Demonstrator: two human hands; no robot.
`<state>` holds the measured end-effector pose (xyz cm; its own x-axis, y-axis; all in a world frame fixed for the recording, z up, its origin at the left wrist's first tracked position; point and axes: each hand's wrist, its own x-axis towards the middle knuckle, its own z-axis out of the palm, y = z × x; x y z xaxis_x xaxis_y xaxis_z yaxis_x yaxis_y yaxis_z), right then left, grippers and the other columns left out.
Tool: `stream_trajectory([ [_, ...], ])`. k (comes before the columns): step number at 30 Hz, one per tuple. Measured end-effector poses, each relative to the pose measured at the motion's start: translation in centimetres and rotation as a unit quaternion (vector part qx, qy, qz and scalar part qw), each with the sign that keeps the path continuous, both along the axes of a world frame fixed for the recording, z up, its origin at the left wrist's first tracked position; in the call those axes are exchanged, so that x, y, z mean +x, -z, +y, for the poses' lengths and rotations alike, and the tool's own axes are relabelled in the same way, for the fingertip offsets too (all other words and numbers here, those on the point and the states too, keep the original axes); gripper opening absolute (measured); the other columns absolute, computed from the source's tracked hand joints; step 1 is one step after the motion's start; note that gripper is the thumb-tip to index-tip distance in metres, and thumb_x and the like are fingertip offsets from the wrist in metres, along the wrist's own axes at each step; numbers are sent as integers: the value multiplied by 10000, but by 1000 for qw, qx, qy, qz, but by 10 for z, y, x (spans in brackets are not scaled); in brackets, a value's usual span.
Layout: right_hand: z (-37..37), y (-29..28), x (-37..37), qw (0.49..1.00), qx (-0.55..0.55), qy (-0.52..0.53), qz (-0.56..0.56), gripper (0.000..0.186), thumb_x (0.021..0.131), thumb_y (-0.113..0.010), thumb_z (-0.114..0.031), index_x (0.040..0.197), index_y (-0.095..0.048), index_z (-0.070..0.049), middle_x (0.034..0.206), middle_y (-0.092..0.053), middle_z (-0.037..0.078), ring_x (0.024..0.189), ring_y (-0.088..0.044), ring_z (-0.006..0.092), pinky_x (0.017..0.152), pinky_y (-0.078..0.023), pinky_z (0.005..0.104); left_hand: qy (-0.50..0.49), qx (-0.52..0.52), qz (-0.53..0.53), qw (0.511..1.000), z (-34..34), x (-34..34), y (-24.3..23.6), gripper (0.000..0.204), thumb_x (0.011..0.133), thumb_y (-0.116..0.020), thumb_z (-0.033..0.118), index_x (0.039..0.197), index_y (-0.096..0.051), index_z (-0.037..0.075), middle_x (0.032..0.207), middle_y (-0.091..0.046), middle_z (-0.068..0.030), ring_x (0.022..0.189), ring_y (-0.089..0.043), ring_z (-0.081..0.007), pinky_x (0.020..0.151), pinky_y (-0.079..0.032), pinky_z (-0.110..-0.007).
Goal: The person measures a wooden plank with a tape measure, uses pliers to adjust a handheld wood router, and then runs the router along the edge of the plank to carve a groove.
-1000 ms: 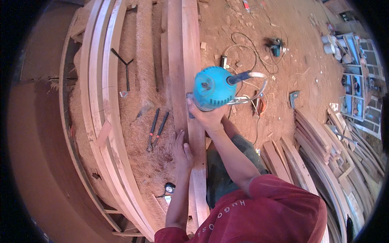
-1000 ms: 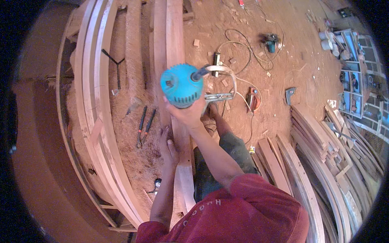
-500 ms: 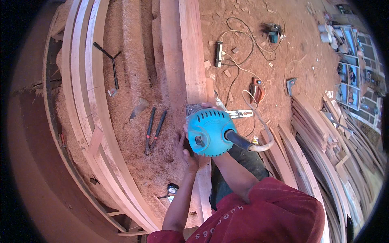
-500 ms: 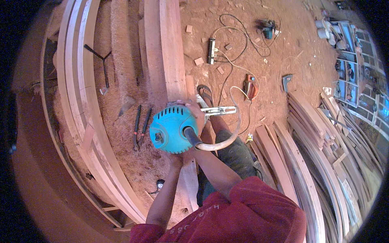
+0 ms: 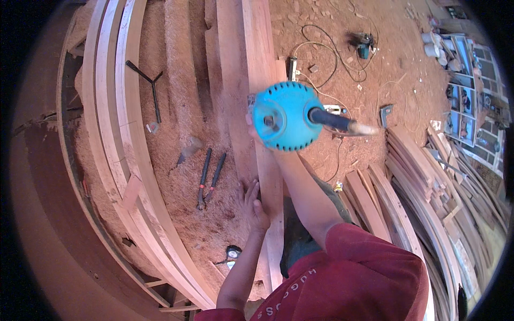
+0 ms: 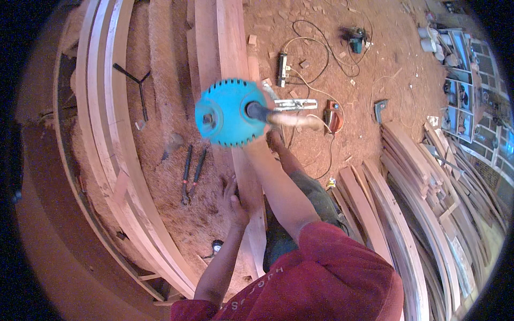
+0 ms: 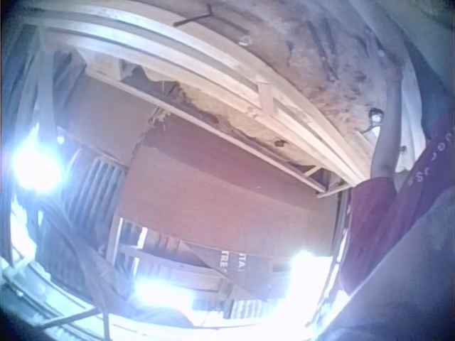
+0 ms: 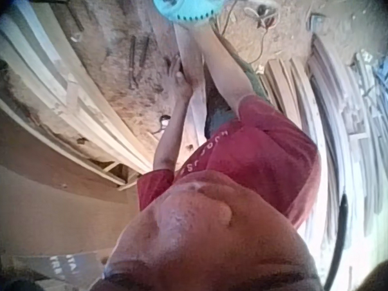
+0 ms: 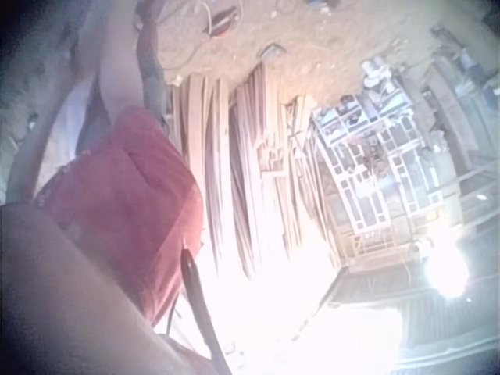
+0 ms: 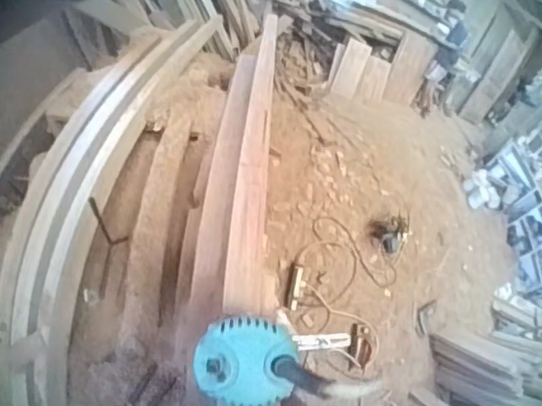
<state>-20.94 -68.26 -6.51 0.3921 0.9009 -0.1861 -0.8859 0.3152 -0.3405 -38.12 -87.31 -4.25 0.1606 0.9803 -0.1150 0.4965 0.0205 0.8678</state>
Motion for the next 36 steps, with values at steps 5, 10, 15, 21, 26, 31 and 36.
stream_trajectory([
  [5,34,-36,18,721,-152,174,-653,910,613,-920,-405,1307,-474,-20,1198,-621,157,1073,-641,295,955,-513,454,26,-16,6,1000,0,-2,-1,525,1067,-271,343,1333,-599,30,1397,-585,-141,1459,-300,-414,1197,-172,-531],
  [10,78,-36,39,647,-160,243,-705,1014,480,-957,-414,1263,-452,-13,1145,-584,161,1031,-611,319,874,-496,455,29,-5,-12,999,1,-1,1,533,1073,-269,352,1338,-592,21,1402,-579,-140,1461,-299,-407,1198,-167,-531],
  [15,116,-62,47,644,-161,266,-699,943,494,-938,-415,1204,-461,-18,1033,-603,159,941,-626,317,824,-507,448,30,-4,-30,999,1,-3,4,559,1079,-259,378,1335,-586,4,1386,-589,-153,1441,-338,-403,1202,-169,-531],
  [21,158,-71,82,632,-173,254,-711,964,560,-912,-476,1274,-462,-9,1133,-614,190,1009,-634,361,833,-517,463,39,-1,-37,999,12,6,-6,592,1081,-226,389,1316,-588,-17,1371,-591,-183,1400,-393,-410,1205,-188,-544],
  [26,31,-67,22,545,-251,163,-783,1005,577,-911,-485,1330,-451,-6,1206,-595,207,1109,-612,349,900,-504,479,31,3,-15,999,2,-1,9,601,1074,-236,410,1271,-605,-22,1364,-590,-186,1381,-428,-394,1201,-197,-559],
  [31,-89,-70,-28,654,-281,54,-701,953,601,-901,-466,1325,-466,-25,1207,-603,188,1096,-618,338,906,-508,470,13,-5,22,1000,-11,-2,10,592,1058,-278,442,1245,-608,-13,1372,-573,-202,1395,-397,-429,1185,-216,-584],
  [36,-89,-60,-25,740,-265,36,-617,902,624,-891,-447,1319,-481,-43,1207,-611,169,1083,-624,327,911,-511,461,69,-10,79,994,-13,-7,13,570,1048,-298,434,1303,-576,6,1412,-533,-211,1417,-340,-476,1177,-209,-585],
])
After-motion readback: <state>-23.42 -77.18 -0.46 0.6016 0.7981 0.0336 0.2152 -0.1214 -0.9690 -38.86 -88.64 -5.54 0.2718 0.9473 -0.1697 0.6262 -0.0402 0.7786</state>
